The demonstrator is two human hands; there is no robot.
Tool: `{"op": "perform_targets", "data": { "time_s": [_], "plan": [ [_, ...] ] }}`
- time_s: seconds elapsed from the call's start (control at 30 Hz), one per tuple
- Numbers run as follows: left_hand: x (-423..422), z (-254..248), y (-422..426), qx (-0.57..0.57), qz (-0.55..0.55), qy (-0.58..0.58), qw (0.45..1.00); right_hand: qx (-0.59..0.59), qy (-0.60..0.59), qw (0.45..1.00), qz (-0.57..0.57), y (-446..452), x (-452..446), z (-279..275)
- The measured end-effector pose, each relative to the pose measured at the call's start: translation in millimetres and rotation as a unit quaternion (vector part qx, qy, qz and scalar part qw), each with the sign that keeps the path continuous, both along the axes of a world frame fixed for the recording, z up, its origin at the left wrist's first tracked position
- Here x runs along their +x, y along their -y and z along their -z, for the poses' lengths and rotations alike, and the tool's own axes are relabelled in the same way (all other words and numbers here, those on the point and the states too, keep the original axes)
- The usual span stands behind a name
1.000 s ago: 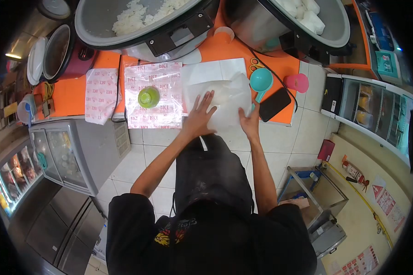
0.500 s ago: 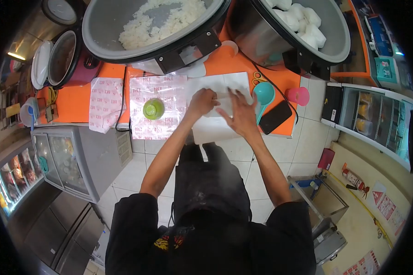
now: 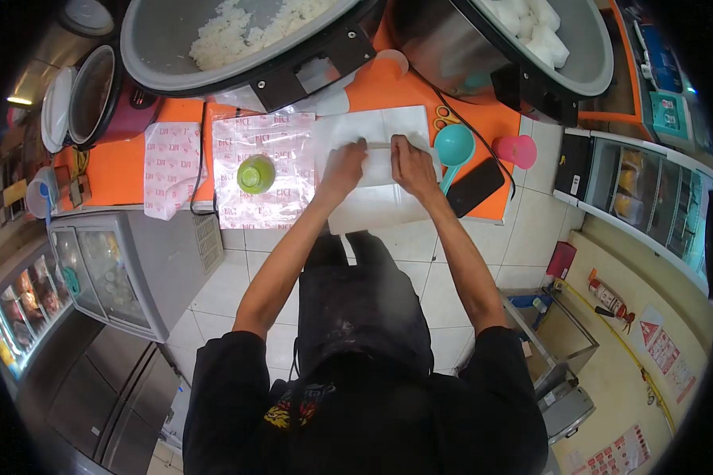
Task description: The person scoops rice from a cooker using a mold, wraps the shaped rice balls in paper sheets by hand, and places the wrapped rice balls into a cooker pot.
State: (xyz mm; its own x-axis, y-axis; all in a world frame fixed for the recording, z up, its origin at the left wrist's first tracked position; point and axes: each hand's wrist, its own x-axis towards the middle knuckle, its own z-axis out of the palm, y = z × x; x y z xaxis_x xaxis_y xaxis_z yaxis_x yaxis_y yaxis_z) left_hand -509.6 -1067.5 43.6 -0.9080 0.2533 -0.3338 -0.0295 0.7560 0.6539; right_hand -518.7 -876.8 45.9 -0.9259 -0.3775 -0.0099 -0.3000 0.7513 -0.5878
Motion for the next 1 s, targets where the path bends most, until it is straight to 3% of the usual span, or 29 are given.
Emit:
{"op": "perform_targets", "data": {
  "time_s": [0.1, 0.2, 0.27, 0.3, 0.4, 0.5, 0.53, 0.63, 0.73, 0.77, 0.83, 0.87, 0.93, 1.0],
  "plan": [
    [21.5, 10.2, 3.3, 0.069, -0.103, -0.091, 0.988, -0.044, 0.054, 0.997, -0.037, -20.7, -15.1, 8.1],
    [37.0, 35.7, 18.9, 0.066, -0.016, -0.187, 0.980, -0.054, 0.038, 0.994, -0.084, -29.8, -20.0, 19.1],
    [37.3, 41.4, 15.2, 0.015, 0.003, -0.231, 0.973, 0.053, -0.037, 0.991, -0.113, -27.9, -19.5, 16.4],
    [32.1, 20.7, 7.8, -0.027, -0.005, -0.255, 0.967, 0.108, -0.075, 0.983, -0.128, -26.4, -21.6, 15.4],
    [19.4, 9.9, -2.4, -0.109, 0.027, -0.276, 0.954, 0.233, -0.114, 0.953, -0.154, -7.5, -27.8, 8.0],
    [6.9, 30.6, -2.0, -0.100, 0.020, -0.186, 0.977, 0.330, 0.012, 0.926, -0.181, 22.9, -33.1, 9.5],
    [3.0, 34.6, -1.2, -0.084, 0.003, -0.143, 0.986, 0.292, -0.023, 0.937, -0.192, 19.4, -29.2, 15.2],
    [4.1, 34.2, 2.3, -0.098, -0.035, -0.064, 0.993, 0.213, 0.018, 0.970, -0.119, 8.8, -18.3, 22.5],
    [34.8, 18.9, 1.7, -0.028, -0.111, -0.032, 0.993, 0.210, 0.032, 0.974, -0.080, -7.7, 12.7, 27.7],
    [53.7, 27.4, 1.5, 0.004, -0.107, -0.106, 0.989, 0.208, 0.027, 0.976, -0.061, -13.2, 25.0, 31.1],
    [98.0, 61.4, 0.5, 0.062, -0.097, -0.250, 0.961, 0.099, -0.002, 0.993, -0.070, -27.0, 50.1, 25.8],
    [107.4, 47.1, -1.5, 0.073, -0.096, -0.252, 0.960, 0.042, -0.013, 0.996, -0.077, -32.3, 55.6, 24.8],
    [122.3, 9.3, -6.2, 0.095, -0.090, -0.248, 0.960, 0.044, -0.107, 0.983, -0.140, -35.7, 55.5, 4.0],
    [123.9, 28.3, -2.4, 0.056, -0.060, -0.246, 0.966, 0.032, -0.145, 0.971, -0.189, -45.7, 49.9, 0.4]
  ]
}}
